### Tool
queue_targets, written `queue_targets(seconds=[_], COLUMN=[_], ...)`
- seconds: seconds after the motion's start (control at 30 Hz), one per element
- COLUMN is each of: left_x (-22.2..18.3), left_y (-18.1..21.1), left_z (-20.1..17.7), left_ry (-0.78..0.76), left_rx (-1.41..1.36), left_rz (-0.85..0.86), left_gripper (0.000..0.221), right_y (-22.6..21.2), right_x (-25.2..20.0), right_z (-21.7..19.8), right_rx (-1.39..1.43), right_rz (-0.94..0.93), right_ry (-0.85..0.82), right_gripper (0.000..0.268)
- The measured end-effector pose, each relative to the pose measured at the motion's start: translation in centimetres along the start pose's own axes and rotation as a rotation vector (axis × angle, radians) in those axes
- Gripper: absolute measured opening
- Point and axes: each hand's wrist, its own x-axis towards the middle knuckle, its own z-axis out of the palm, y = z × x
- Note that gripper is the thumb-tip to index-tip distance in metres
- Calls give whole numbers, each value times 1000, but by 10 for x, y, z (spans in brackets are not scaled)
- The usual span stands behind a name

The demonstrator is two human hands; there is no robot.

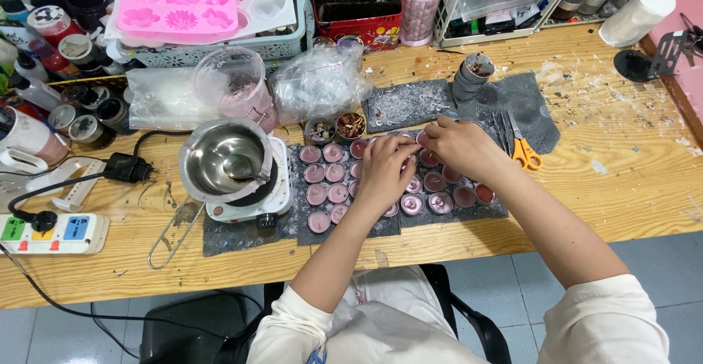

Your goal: Assembling small metal candle cups by manually inserting wicks into them on a production table.

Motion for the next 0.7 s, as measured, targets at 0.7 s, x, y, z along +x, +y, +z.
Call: queue_targets(seconds=[0.7], left_x=[104], left_y=[-66], left_z=[55], left_ry=[-304], left_rx=[408], left_rz=[-123], left_gripper=[36], right_y=[80], right_x=[52], right_z=[53], right_rx=[58], right_rz=[203], right_ry=[165], right_gripper=[29])
